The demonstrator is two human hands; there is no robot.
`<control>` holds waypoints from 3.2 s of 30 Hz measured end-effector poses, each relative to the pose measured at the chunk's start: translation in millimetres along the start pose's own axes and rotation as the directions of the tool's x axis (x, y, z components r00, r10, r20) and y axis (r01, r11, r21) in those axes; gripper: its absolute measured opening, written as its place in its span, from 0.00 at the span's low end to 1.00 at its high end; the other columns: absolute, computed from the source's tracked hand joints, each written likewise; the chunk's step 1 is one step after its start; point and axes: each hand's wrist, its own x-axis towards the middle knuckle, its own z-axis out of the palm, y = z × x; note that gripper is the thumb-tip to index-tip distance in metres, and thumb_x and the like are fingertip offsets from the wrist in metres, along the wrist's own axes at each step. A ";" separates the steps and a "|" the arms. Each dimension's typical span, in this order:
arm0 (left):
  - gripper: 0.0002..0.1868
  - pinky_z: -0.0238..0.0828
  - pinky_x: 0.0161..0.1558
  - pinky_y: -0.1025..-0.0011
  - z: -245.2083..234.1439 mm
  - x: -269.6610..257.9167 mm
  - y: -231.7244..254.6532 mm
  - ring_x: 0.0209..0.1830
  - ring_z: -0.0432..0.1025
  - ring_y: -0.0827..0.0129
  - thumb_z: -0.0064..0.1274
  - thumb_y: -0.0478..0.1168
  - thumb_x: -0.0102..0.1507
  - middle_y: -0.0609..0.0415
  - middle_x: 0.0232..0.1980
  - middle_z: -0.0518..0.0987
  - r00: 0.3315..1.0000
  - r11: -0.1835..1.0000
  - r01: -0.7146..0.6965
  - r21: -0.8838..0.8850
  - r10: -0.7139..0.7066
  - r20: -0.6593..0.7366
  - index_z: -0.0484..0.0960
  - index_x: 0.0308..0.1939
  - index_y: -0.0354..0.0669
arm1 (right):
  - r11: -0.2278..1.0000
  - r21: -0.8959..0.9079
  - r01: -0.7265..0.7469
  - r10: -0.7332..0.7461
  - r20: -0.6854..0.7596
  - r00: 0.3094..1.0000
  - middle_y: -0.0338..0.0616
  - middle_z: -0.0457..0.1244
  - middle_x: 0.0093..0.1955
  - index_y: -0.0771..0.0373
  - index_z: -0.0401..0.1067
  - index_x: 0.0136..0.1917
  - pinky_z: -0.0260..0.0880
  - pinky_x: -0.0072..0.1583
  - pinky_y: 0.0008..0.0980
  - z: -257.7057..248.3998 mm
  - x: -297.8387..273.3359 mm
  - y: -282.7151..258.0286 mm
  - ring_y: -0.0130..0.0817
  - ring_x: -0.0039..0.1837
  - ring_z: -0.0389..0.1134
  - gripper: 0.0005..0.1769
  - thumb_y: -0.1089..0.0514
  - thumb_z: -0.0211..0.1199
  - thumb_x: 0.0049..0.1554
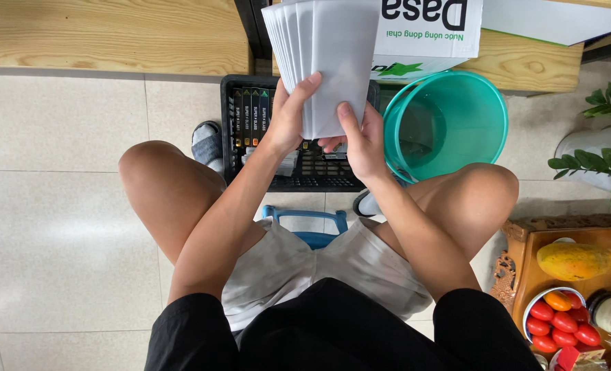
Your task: The person removes screen protectors from cardboard boxes, counts them, and places them into a black plastic crate by hand.
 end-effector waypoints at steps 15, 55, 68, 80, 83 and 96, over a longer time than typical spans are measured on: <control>0.43 0.80 0.47 0.53 4.5 12.5 -7.1 0.45 0.74 0.58 0.60 0.58 0.63 0.44 0.45 0.73 0.996 0.998 0.002 -0.060 -0.007 -0.086 0.57 0.63 0.29 | 1.000 0.000 -0.003 0.003 -0.149 0.989 0.59 0.70 0.38 0.67 0.64 0.51 0.79 0.30 0.33 12.1 -3.0 -9.4 0.45 0.32 0.74 0.12 0.55 0.58 0.66; 0.27 0.80 0.50 0.65 -5.3 11.0 3.7 0.47 0.78 0.63 0.60 0.54 0.63 0.50 0.49 0.82 0.988 0.984 -0.126 -0.126 0.114 -0.100 0.76 0.56 0.39 | 0.980 0.122 -0.159 0.188 -0.286 0.940 0.46 0.71 0.49 0.62 0.72 0.56 0.79 0.40 0.30 0.2 0.2 2.5 0.42 0.39 0.75 0.25 0.41 0.66 0.57; 0.36 0.76 0.56 0.52 -0.2 15.4 6.8 0.54 0.73 0.57 0.58 0.55 0.65 0.43 0.54 0.75 0.984 0.974 -0.100 -0.203 0.066 -0.166 0.62 0.65 0.33 | 0.922 0.368 -0.123 0.243 -0.301 0.922 0.44 0.72 0.54 0.58 0.73 0.56 0.84 0.49 0.36 9.4 3.0 -11.6 0.38 0.54 0.75 0.17 0.48 0.69 0.58; 0.49 0.66 0.63 0.33 -1.4 20.8 1.1 0.64 0.66 0.42 0.55 0.56 0.68 0.27 0.63 0.68 0.983 0.968 -0.081 -0.237 0.038 -0.182 0.46 0.76 0.27 | 0.871 0.487 -0.060 0.259 -0.351 0.900 0.46 0.74 0.48 0.58 0.73 0.51 0.85 0.50 0.37 8.6 9.2 -5.3 0.39 0.48 0.78 0.09 0.53 0.67 0.62; 0.49 0.65 0.64 0.33 -1.8 23.7 -7.6 0.65 0.67 0.42 0.52 0.59 0.69 0.29 0.64 0.68 0.988 0.922 -0.082 -0.379 0.025 -0.153 0.45 0.77 0.32 | 0.863 0.502 -0.058 0.271 -0.363 0.892 0.45 0.74 0.48 0.58 0.73 0.50 0.85 0.51 0.36 7.0 10.0 -2.6 0.38 0.48 0.78 0.09 0.53 0.67 0.62; 0.41 0.71 0.62 0.39 7.4 25.4 0.7 0.60 0.73 0.51 0.53 0.59 0.70 0.39 0.62 0.72 0.984 0.892 -0.123 -0.435 0.052 -0.171 0.53 0.75 0.39 | 0.876 0.482 -0.035 0.290 -0.465 0.837 0.38 0.73 0.46 0.53 0.74 0.49 0.85 0.49 0.32 6.0 22.6 4.5 0.34 0.44 0.77 0.10 0.48 0.70 0.59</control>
